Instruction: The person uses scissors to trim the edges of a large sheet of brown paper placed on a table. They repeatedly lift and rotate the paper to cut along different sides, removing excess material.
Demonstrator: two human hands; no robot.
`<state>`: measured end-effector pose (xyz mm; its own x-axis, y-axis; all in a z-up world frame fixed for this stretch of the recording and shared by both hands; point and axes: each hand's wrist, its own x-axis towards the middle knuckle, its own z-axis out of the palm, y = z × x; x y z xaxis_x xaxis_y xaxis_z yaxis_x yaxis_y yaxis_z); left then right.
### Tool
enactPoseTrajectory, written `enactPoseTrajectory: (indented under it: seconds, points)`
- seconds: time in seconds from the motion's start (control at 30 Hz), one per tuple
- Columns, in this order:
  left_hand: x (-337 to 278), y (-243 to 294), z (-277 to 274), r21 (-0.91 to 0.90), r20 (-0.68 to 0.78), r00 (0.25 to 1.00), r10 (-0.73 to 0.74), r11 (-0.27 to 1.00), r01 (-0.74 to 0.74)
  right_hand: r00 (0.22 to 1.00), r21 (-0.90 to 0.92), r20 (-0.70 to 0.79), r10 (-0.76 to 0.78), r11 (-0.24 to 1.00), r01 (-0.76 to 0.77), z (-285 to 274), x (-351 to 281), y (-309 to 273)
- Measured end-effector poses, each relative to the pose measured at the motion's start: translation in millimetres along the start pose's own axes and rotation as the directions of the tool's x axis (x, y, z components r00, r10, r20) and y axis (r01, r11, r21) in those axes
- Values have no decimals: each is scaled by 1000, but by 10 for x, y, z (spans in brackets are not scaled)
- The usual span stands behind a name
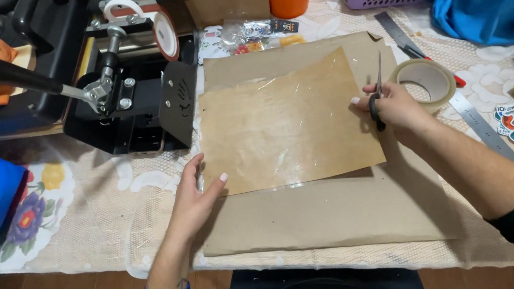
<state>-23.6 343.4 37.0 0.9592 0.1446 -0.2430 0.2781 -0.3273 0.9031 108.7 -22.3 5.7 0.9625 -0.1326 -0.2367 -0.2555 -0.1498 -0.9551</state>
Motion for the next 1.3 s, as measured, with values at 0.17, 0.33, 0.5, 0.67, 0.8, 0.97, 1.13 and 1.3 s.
enactPoseTrajectory:
  seconds: [0.17,0.33,0.5,0.67,0.8,0.97,1.13,1.3]
  points:
    - [-42,-15,21,42,-3,999,33,999,-33,991,-60,78,-107,992,112,-172,316,196]
    - [11,-214,86,221,-121,987,105,972,-77,970,-318,-22,-241,922,222,-485,-564,-522]
    - [-263,39,341,200,-170,929,330,934,-295,754,-802,-56,-654,480,356,-992,-885,-364]
    - [-446,16,947,-137,146,985,87,988,-67,727,-423,-330,-603,783,457,-1009,-905,-243]
    - [-419,-49,1378,-324,307,950,62,945,43,815,28,-458,-356,910,413,-893,-864,-105]
    - [-239,-1,1734,-753,235,954,189,656,55,850,585,-491,-193,649,485,-482,-830,369]
    - [-211,361,1571,-722,-24,953,304,654,-226,837,571,-507,-204,648,504,3,-1051,509]
    - [-37,302,1189,-555,-291,863,414,662,-505,871,672,-442,-216,563,481,-31,-1140,194]
